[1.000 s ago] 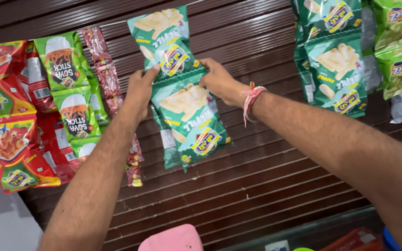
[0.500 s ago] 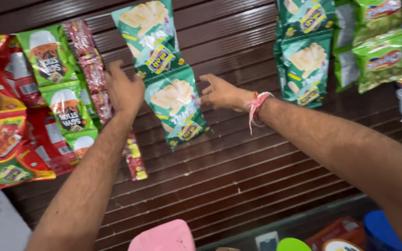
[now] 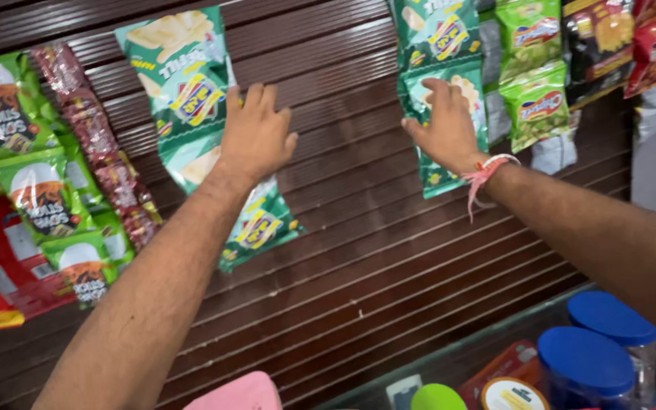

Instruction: The person arranges various snack packets on a wall-mounted display rack. They pick up packets from a counter, hang them on hooks, and adjust their positions to organize the display. The person handles multiple snack brands and types, including chips and biscuits.

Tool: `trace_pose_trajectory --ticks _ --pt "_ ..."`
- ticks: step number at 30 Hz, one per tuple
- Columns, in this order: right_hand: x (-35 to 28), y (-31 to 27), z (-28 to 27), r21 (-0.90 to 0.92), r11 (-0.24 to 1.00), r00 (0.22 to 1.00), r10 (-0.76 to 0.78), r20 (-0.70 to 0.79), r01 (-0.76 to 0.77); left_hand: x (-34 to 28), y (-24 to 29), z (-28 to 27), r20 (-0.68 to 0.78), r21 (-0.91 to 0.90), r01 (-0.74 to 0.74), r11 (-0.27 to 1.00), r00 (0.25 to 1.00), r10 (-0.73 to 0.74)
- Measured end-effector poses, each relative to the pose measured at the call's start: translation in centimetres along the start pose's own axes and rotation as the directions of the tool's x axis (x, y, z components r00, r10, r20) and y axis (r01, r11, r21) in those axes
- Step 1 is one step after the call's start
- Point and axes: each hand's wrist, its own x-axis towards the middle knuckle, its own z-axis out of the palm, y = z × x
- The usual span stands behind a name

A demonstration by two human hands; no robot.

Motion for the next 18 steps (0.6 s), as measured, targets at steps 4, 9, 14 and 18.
trace_pose_trajectory --ticks 4,9,14,18 --pt "-0.8 5.2 -1.2 -0.06 0.998 0.997 0.028 -0.068 -0.032 0.6 -0.3 2.0 0.131 0.066 0.019 0.998 0.991 -0.028" --pt "1.2 10.7 -2.6 -0.096 0.988 0.992 0.118 -0.037 -0.121 0.6 -2.4 4.4 0.264 0.252 0.016 0.968 0.961 -0.085" --pt "2.9 11.8 -3.3 0.307 0.852 0.889 0.327 0.32 -0.424 0.4 -3.1 5.7 0.34 0.328 0.02 0.945 0.93 -0.138" --pt "4.1 10.6 -3.1 0.544 0.658 0.843 0.298 0.448 -0.521 0.6 -3.5 5.9 0.297 0.377 -0.039 0.925 0.952 -0.081"
